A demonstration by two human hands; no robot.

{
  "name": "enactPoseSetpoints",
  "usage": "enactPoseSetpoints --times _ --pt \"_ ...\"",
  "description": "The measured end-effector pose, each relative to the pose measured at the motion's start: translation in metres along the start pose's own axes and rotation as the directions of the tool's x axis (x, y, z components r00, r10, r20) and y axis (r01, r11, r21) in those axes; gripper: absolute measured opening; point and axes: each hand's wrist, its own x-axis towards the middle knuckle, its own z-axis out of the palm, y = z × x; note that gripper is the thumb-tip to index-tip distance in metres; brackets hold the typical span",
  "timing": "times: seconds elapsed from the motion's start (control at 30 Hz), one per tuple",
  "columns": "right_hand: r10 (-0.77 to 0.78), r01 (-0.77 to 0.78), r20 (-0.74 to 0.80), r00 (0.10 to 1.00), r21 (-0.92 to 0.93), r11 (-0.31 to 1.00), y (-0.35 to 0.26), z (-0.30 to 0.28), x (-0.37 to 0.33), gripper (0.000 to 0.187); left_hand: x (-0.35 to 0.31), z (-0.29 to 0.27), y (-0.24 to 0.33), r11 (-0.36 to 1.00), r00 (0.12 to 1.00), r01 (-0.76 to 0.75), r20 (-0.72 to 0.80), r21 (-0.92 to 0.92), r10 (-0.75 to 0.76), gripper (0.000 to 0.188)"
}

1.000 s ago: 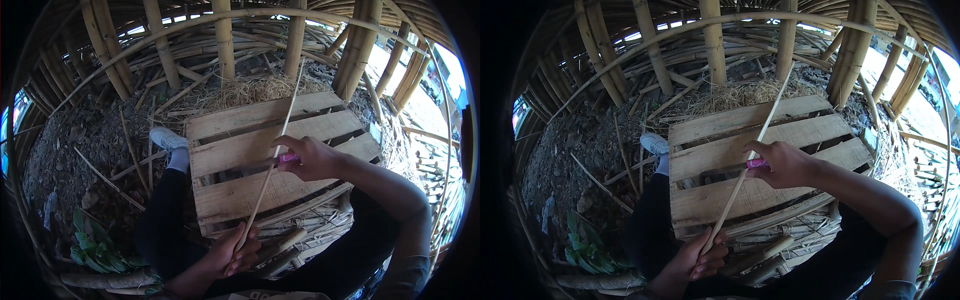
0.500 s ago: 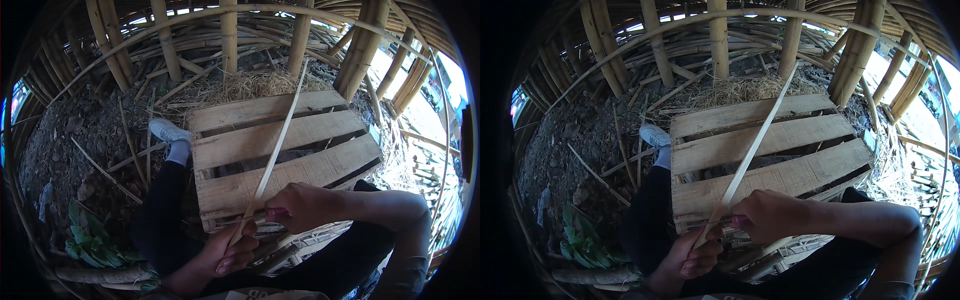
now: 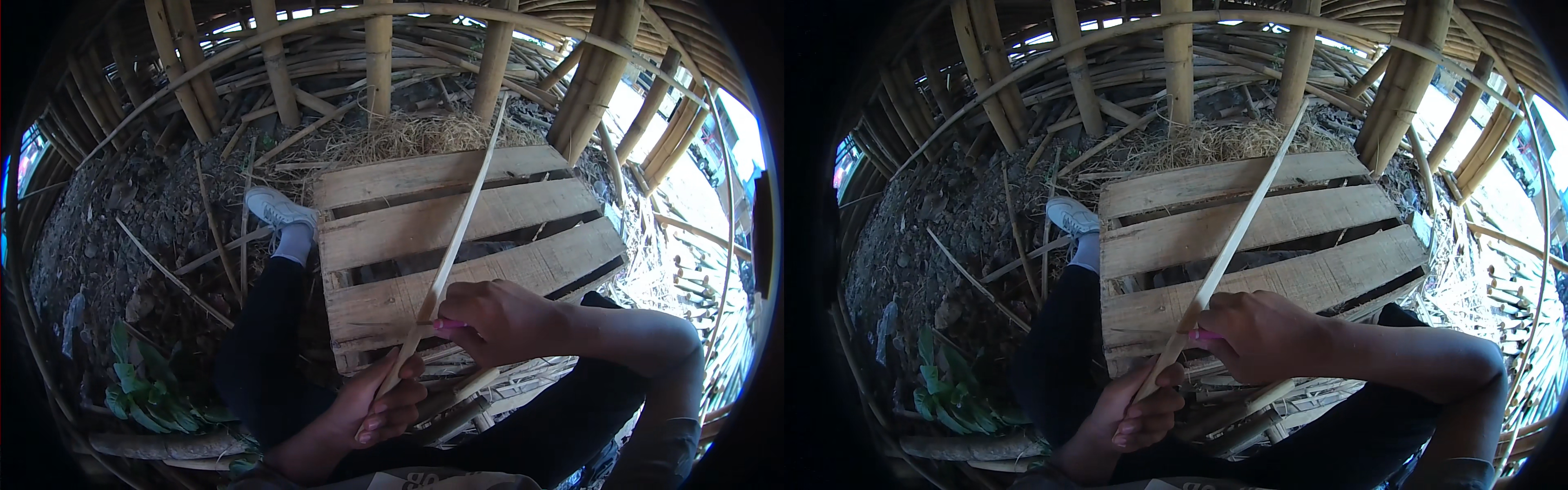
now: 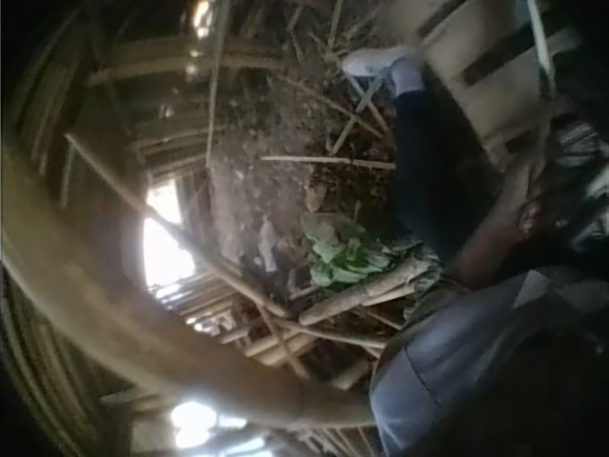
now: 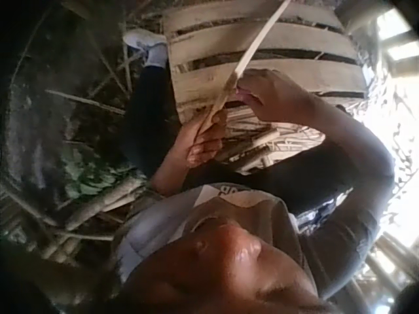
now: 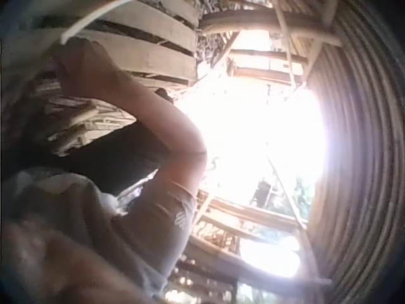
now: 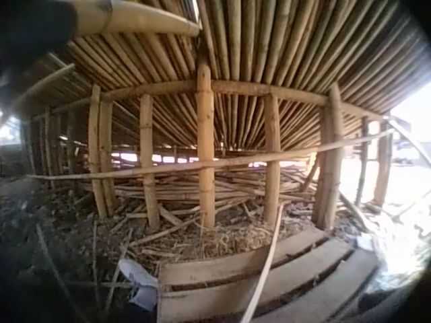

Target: The person is using a knife to shave and smooth a thin bamboo strip while sitting on a wooden crate.

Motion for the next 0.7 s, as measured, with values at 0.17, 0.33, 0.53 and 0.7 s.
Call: enactPoseSetpoints --times 0.17,0.33,0.53,0.7 --pt "0.07 -0.056 0.119 0.99 -0.117 0.991 -0.018 0.005 0.001 0.026 -0.002 0.004 0.0 0.998 0.999 0.0 0.034 -0.07 0.002 0.035" --pt "-0.203 0.18 -0.202 0.958 -0.124 0.976 -0.002 0.04 -0.008 0.022 0.001 0.001 -0.001 0.993 0.999 0.028 0.041 -0.118 -0.023 0.036" --pt "-0.359 0.223 -0.363 0.86 -0.365 0.904 -0.007 0.039 -0.005 0.018 -0.003 0.005 -0.007 0.985 0.999 0.048 0.008 -0.164 -0.047 0.038" --pt "0.026 -0.019 0.048 0.998 -0.139 0.99 -0.011 0.016 0.01 0.019 -0.002 0.006 -0.003 0.972 0.997 0.07 0.023 -0.226 -0.067 0.038"
